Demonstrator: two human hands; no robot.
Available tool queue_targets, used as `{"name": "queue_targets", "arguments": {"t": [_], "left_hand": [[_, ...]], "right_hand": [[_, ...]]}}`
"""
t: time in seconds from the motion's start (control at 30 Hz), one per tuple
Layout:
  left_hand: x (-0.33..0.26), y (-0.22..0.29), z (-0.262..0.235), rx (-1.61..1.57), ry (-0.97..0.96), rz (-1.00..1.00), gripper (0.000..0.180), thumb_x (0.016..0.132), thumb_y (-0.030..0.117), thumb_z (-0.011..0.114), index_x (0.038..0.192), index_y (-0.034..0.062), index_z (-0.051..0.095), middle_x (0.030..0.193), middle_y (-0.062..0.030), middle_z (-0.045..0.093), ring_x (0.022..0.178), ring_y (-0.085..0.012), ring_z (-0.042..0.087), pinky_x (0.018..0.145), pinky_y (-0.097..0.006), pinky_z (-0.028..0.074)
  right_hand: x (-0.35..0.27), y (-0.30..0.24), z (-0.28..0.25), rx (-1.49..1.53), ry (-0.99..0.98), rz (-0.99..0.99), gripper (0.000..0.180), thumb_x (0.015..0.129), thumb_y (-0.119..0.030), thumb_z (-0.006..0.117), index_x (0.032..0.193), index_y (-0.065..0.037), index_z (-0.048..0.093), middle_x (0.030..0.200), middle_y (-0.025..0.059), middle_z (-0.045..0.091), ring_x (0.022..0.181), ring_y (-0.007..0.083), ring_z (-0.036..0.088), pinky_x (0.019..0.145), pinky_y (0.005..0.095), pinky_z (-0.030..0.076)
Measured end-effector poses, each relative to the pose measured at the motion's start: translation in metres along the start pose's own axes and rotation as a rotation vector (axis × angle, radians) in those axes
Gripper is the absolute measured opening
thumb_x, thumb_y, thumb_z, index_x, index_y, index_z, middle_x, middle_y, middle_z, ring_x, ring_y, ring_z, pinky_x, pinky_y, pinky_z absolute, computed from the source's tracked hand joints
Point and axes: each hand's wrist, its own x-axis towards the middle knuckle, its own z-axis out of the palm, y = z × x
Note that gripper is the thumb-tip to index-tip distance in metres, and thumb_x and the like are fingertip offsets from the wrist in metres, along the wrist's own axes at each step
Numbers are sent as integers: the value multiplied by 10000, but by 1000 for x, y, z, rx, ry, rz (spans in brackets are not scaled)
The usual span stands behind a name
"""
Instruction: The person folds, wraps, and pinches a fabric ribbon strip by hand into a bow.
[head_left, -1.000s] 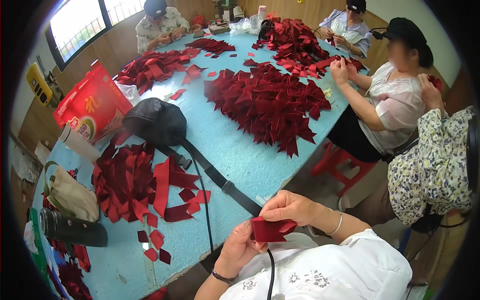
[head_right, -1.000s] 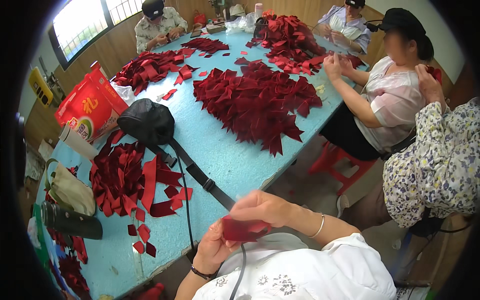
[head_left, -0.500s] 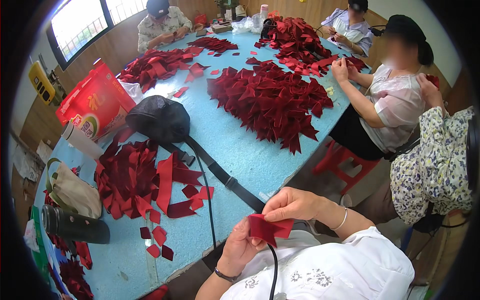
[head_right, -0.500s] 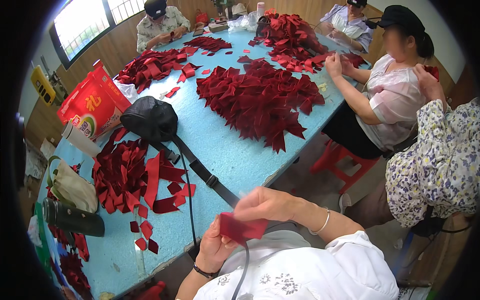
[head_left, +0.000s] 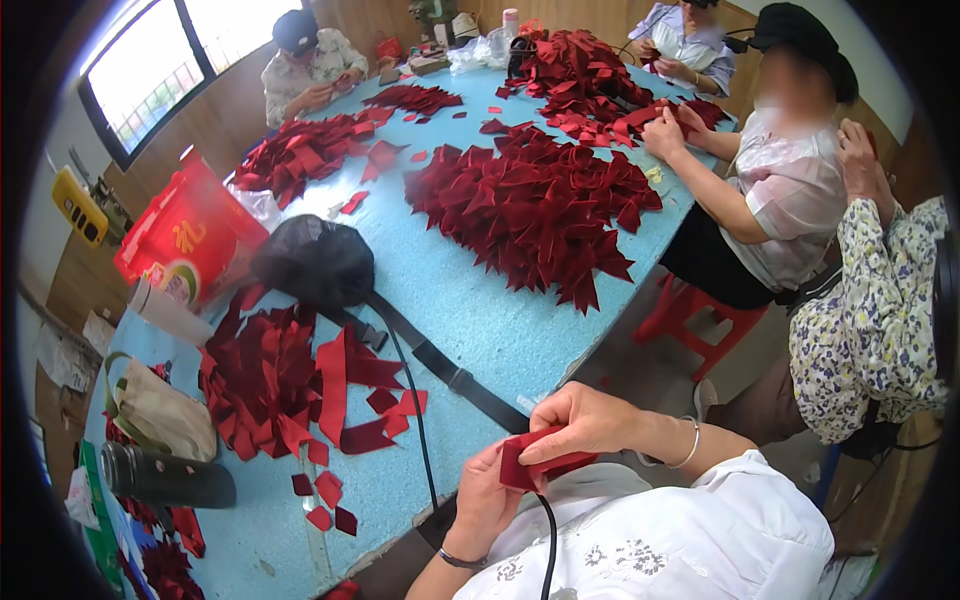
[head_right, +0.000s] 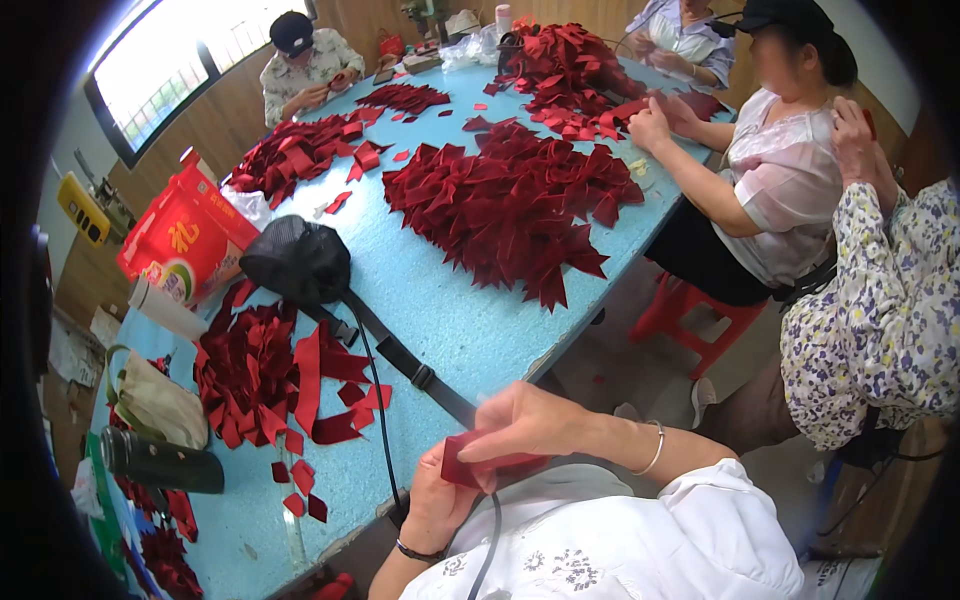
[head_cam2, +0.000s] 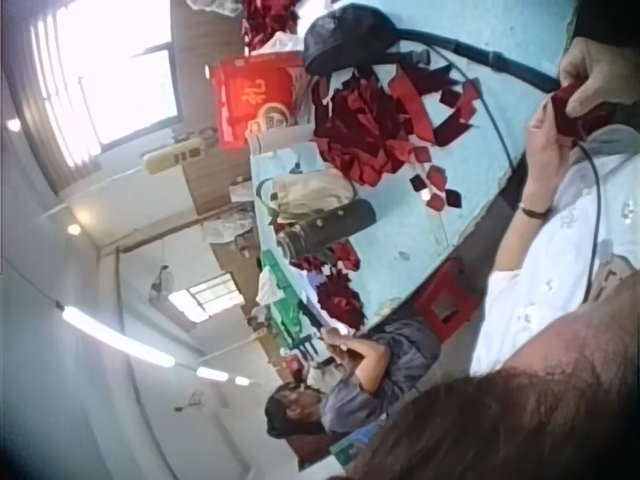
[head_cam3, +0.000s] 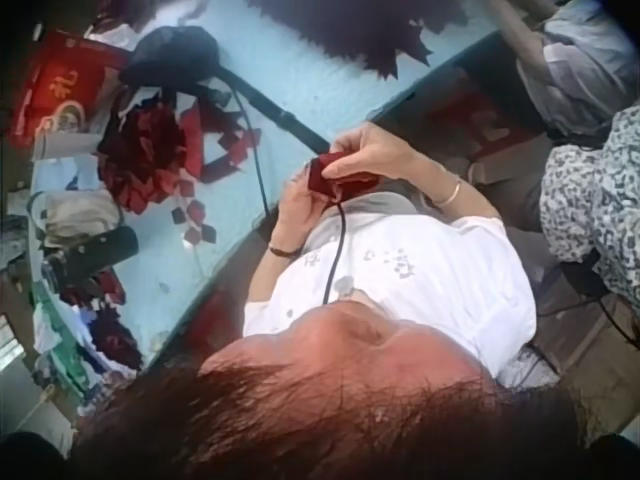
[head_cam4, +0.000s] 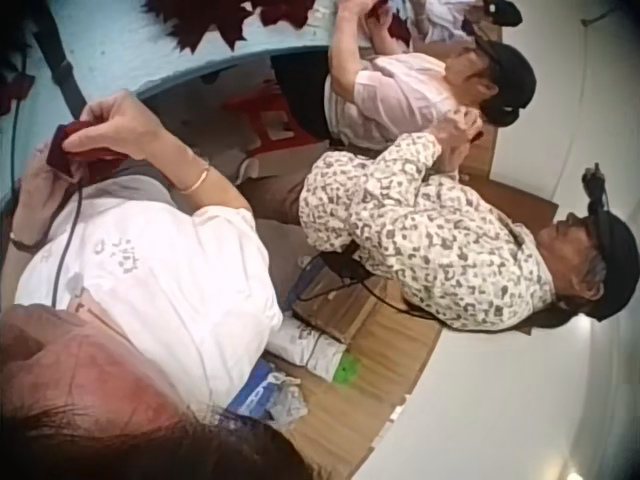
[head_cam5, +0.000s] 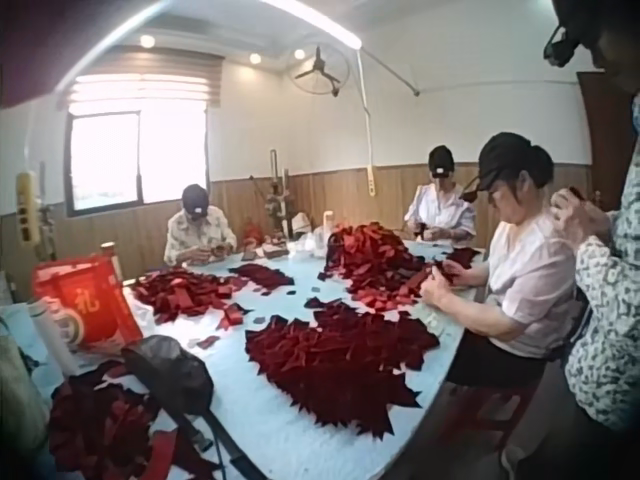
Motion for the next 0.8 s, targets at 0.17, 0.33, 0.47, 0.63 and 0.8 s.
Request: {"name": "queue_targets", "arguments": {"t": [0.17,0.33,0.47,0.63,0.8], "left_hand": [[3,-6,-3,-57,-35,-15,283,957,188,507,1091,-52,576,968,-123,647,836,-208,639,733,-328,530],[14,-13,-5,53,111,-66,311,911,314,577,1056,40,598,998,-87,655,854,-216,642,702,-355,530],[20,-9,0,-28,69,-157,349,894,383,580,1113,112,569,1053,-50,625,919,-205,611,748,-348,507],[31,-5,11,140,63,-171,339,912,418,524,1122,153,552,1002,-31,611,851,-182,583,712,-345,483],[36,-8,7,98,66,-120,314,930,357,500,1055,83,586,814,-41,619,660,-164,559,581,-344,446]], "right_hand": [[0,4,-8,-226,-60,-106,367,921,-317,601,752,5,649,592,-39,527,565,39,418,507,229,368],[-4,8,-22,-37,-128,-127,335,947,-298,553,993,12,670,706,11,611,658,54,494,583,243,422],[-8,8,-31,13,-162,-207,257,920,-173,554,1061,22,644,796,38,666,704,76,573,627,237,460],[-5,11,-47,114,-252,-179,233,890,-116,569,1060,27,639,827,58,677,720,87,597,633,241,476],[-3,16,-45,97,-35,-163,241,843,-200,683,939,21,669,732,33,671,622,70,570,584,234,459]]}}
